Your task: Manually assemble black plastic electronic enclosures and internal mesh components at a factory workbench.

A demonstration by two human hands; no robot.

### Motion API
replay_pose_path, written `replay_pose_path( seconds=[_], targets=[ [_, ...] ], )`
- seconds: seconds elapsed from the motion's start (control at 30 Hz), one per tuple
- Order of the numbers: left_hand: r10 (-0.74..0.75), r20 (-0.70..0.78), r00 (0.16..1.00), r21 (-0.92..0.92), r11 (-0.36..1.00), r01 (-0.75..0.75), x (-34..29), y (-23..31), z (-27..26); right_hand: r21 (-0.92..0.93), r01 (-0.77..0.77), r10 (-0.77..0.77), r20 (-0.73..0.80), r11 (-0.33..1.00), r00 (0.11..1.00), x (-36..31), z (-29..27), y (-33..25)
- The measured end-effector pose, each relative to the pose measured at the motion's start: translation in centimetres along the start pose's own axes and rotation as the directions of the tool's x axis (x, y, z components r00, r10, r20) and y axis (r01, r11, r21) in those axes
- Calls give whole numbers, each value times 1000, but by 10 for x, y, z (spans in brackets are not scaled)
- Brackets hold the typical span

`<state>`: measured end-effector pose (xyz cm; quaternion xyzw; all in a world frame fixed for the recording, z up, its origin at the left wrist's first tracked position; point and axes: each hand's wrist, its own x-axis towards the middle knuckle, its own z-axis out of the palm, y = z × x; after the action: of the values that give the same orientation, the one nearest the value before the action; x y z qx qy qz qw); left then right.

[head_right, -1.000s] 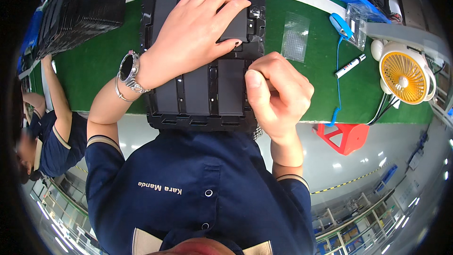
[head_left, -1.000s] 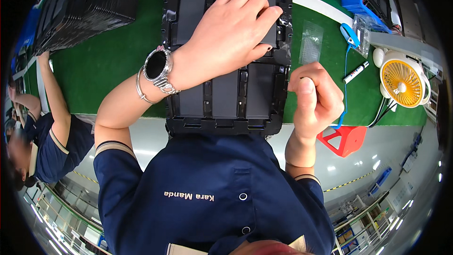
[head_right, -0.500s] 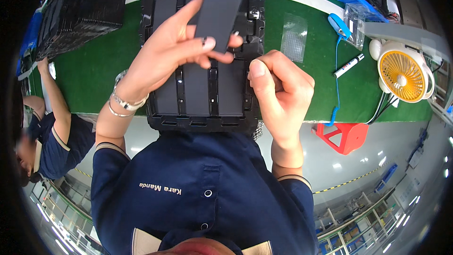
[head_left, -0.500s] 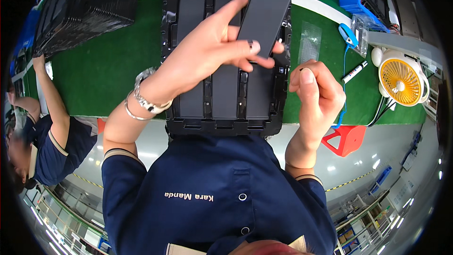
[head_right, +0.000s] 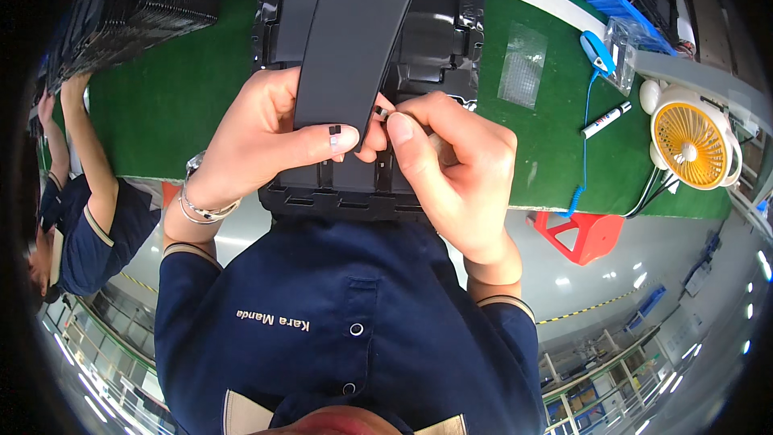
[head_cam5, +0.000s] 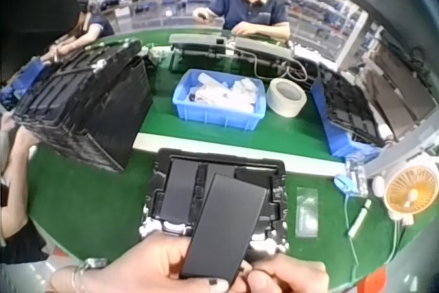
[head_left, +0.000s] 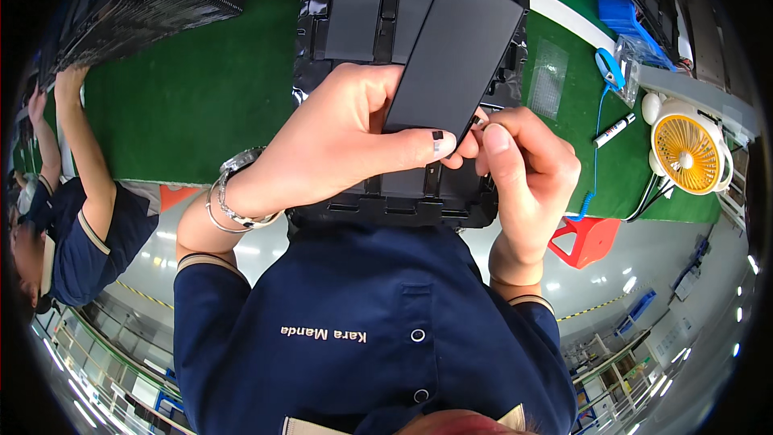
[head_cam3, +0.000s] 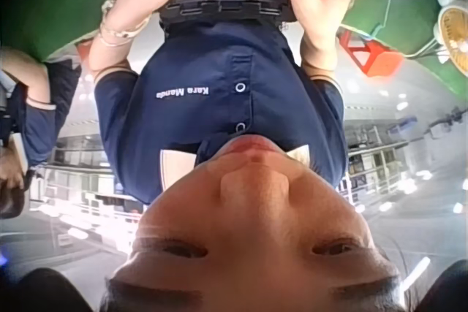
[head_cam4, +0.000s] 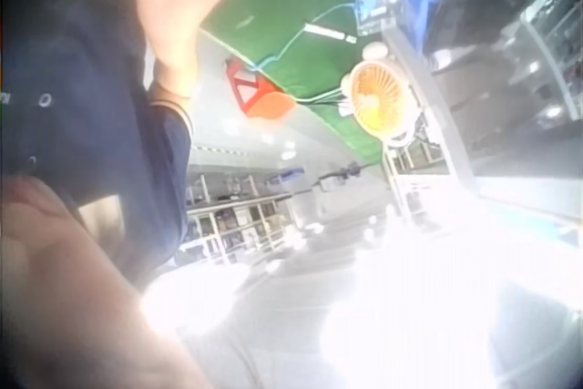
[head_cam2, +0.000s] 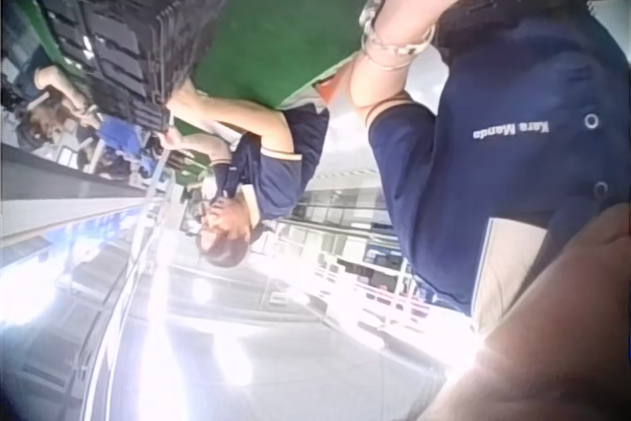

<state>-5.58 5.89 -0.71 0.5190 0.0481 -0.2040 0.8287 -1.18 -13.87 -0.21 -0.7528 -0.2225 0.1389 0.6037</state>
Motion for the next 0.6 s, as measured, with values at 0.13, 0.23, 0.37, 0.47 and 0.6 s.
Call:
replay_pose_path(
  seconds=[0.13,0.23,0.37,0.47,0.6],
  targets=[
    [30,-45,999,76,997,-27,-3,-1,2,-2,-30,30,-6,1000,1000,2,4,-1],
    [31,-59,998,124,992,-24,-4,-1,1,18,-36,36,-32,999,999,2,8,0],
    [74,-62,995,135,989,-65,-4,-3,0,-18,-31,30,-31,999,999,3,7,2],
    [83,-65,994,136,988,-74,-4,-4,0,-30,-19,17,-50,999,999,3,8,4],
    [86,-61,994,132,988,-78,-3,-5,-1,-40,-47,46,-35,998,998,3,6,4]
  ],
)
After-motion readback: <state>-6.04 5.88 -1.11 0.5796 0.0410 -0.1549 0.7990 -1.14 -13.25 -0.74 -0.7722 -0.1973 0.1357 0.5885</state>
